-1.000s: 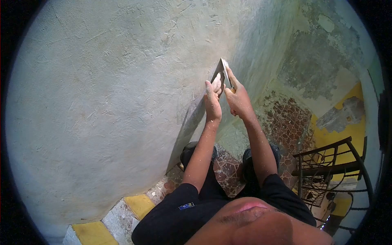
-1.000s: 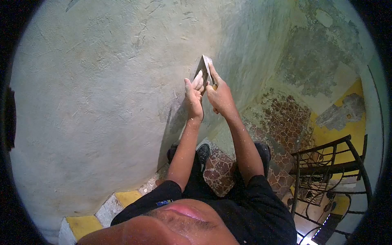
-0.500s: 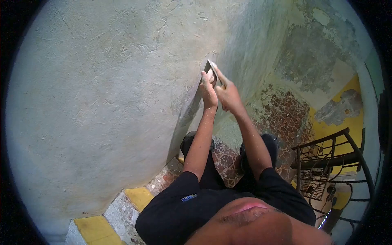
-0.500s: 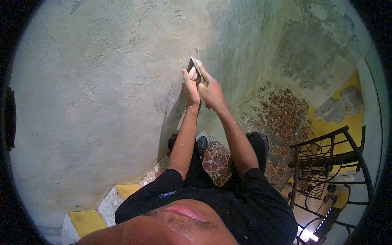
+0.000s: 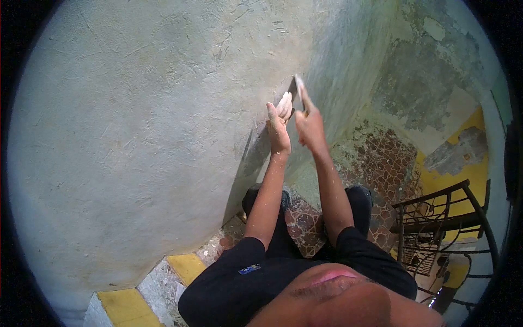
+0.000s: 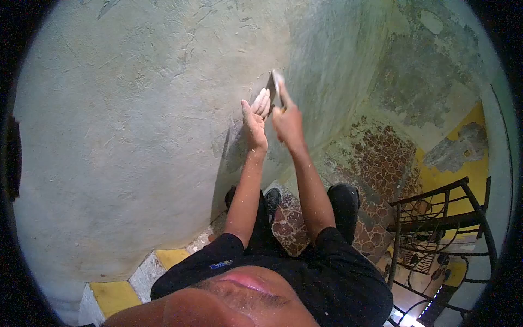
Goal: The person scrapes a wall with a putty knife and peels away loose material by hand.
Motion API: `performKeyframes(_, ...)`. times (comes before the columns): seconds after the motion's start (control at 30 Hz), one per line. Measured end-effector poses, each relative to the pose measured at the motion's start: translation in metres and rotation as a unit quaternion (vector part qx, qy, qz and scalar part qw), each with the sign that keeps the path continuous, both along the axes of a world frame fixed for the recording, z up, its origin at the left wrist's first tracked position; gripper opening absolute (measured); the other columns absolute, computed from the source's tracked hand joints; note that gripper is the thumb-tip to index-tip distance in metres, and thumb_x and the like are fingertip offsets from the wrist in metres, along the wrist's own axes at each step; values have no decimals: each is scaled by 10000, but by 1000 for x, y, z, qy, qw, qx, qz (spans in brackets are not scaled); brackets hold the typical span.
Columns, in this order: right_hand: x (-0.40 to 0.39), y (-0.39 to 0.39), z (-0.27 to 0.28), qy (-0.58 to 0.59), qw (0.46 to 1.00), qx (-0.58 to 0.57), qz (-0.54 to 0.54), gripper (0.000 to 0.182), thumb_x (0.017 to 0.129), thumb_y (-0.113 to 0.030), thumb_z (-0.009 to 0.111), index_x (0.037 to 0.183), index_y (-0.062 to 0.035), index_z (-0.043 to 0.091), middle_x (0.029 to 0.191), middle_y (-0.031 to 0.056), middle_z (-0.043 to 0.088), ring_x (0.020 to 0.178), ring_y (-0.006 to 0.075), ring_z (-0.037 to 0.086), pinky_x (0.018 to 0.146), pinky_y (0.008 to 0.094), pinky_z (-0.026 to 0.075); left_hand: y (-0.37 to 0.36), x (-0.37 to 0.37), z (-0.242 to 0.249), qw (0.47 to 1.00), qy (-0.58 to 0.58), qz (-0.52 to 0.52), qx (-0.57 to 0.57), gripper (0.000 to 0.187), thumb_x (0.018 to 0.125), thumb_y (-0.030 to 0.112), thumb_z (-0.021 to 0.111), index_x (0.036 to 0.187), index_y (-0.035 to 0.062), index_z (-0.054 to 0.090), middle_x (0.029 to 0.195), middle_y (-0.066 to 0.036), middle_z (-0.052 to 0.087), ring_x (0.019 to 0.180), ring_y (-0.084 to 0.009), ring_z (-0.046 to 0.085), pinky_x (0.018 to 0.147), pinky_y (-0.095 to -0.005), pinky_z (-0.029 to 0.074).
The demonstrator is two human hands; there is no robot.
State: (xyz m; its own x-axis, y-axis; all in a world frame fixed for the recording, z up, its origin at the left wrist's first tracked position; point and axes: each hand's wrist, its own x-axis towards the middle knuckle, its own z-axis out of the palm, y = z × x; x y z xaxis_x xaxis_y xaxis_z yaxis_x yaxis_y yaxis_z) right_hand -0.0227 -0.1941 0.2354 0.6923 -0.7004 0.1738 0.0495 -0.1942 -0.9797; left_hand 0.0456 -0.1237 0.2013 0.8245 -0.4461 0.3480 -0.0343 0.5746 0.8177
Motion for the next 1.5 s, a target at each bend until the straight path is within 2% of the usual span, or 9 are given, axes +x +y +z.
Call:
performKeyframes(0.23, -21, 8, 14, 94, 994, -16, 53, 787, 865, -19, 453, 1596, -302, 378, 605, 60, 544, 410, 135, 428, 414, 342, 434, 6, 2, 6, 1000, -3, -10, 3, 904, 1069, 635, 175, 1484, -137, 396, 1560, -270, 413, 1482, -382, 366, 1235, -438, 257)
performKeyframes(0.53, -17, 1, 9, 69, 995, -75, 21, 754, 864, -28, 476, 1562, -308, 441, 692, 111, 592, 478, 155, 464, 493, 355, 476, 5, -5, 6, 999, -7, -9, 35, 963, 1042, 694, 185, 1492, -134, 387, 1568, -294, 387, 1483, -401, 353, 1243, -466, 217)
performKeyframes(0.63, -10, 2, 14, 22, 998, -56, 7, 744, 873, -39, 505, 1554, -333, 451, 711, 108, 596, 517, 144, 464, 523, 342, 479, 6, -2, -1, 996, 83, -19, 39, 953, 1046, 685, 172, 1497, -128, 383, 1575, -299, 371, 1497, -396, 329, 1249, -461, 205)
performKeyframes(0.67, -16, -2, 30, 120, 992, -15, 20, 734, 881, -39, 513, 1551, -333, 457, 720, 106, 598, 527, 141, 468, 526, 339, 477, 7, -8, 7, 998, 51, -8, 41, 949, 1050, 675, 195, 1491, -147, 371, 1561, -308, 382, 1483, -389, 353, 1234, -451, 249)
performKeyframes(0.8, -21, -2, 19, 111, 993, -47, 15, 742, 879, -41, 500, 1555, -341, 448, 703, 96, 588, 508, 141, 455, 508, 342, 475, 2, -5, 0, 999, 35, -6, 35, 949, 1052, 672, 223, 1487, -159, 360, 1540, -314, 402, 1447, -363, 410, 1202, -422, 327)
performKeyframes(1.03, 0, -4, 35, -21, 999, 29, -10, 735, 874, -27, 455, 1587, -199, 405, 596, 58, 563, 384, 117, 432, 360, 318, 379, 6, -7, 0, 998, 38, -28, 33, 932, 1052, 673, 210, 1496, -127, 386, 1551, -317, 390, 1445, -361, 417, 1174, -428, 368)
performKeyframes(1.3, -1, 0, 15, 12, 1000, -23, 14, 777, 858, 6, 458, 1590, -249, 401, 938, 159, 725, 468, 100, 474, 421, 289, 423, 8, 3, 0, 999, 49, -6, 22, 924, 1058, 661, 210, 1487, -137, 392, 1543, -301, 417, 1463, -402, 380, 1172, -458, 364)
performKeyframes(1.4, 1, -21, 43, 63, 998, 9, -2, 783, 862, 4, 467, 1594, -267, 394, 741, 70, 658, 553, 92, 526, 489, 290, 481, 13, 1, -1, 997, 30, -9, 74, 849, 1070, 629, 234, 1489, -82, 436, 1504, -272, 483, 1411, -374, 461, 1146, -446, 392)
performKeyframes(1.5, -6, -15, 20, 49, 996, -79, 1, 794, 872, 8, 481, 1594, -311, 385, 661, 127, 625, 555, 124, 549, 538, 276, 485, 8, 6, -12, 984, 42, 15, 173, 708, 1073, 555, 368, 1396, -43, 565, 1385, -288, 596, 1319, -343, 577, 1065, -455, 466)
